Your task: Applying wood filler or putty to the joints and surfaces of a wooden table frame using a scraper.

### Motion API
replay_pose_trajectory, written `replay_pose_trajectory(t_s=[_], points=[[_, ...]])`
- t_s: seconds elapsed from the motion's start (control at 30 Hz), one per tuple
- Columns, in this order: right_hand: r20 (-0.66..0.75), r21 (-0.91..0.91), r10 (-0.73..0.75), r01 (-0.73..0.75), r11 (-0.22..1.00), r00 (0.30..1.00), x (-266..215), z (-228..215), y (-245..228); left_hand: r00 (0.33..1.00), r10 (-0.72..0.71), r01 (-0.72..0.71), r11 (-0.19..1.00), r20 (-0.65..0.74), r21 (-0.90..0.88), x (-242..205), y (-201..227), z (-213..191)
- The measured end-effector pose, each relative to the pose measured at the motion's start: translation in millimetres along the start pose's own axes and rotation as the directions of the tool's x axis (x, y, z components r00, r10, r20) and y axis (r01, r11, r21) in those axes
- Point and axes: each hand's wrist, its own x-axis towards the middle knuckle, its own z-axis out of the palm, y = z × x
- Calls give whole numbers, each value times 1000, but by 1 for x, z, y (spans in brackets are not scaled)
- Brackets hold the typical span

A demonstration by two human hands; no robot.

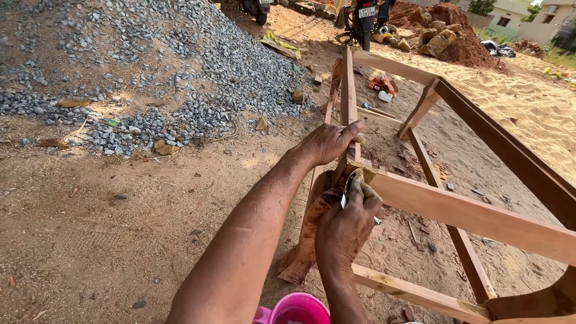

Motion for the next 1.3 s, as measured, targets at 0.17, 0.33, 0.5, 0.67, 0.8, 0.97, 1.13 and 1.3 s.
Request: replay_pose_trajectory(t_s=[0.17,0.33,0.5,0.67,0.8,0.97,1.13,1.3], points=[[-14,-52,-60,59,997,998,-3,5,6,1000,-11,11,1000,-1,8,2,3,1],[143,8,9,-10,1000,990,-21,1,-20,1000,-19,19,999,-8,50,3,5,3],[54,63,21,-24,998,998,-12,-3,10,1000,-25,26,997,-13,78,-1,10,3],[1,56,25,-25,998,1000,-11,4,20,997,-82,82,994,-2,77,-6,19,2],[238,87,2,-24,996,971,1,-17,32,994,-113,112,992,7,63,-3,14,6],[376,312,-141,19,950,916,95,-87,66,999,-25,27,998,-37,60,3,1,9],[544,303,-700,670,678,462,191,-89,69,999,-40,40,998,3,48,4,2,4],[610,458,-770,710,535,186,225,-60,48,998,-65,65,998,10,13,3,10,-5]])
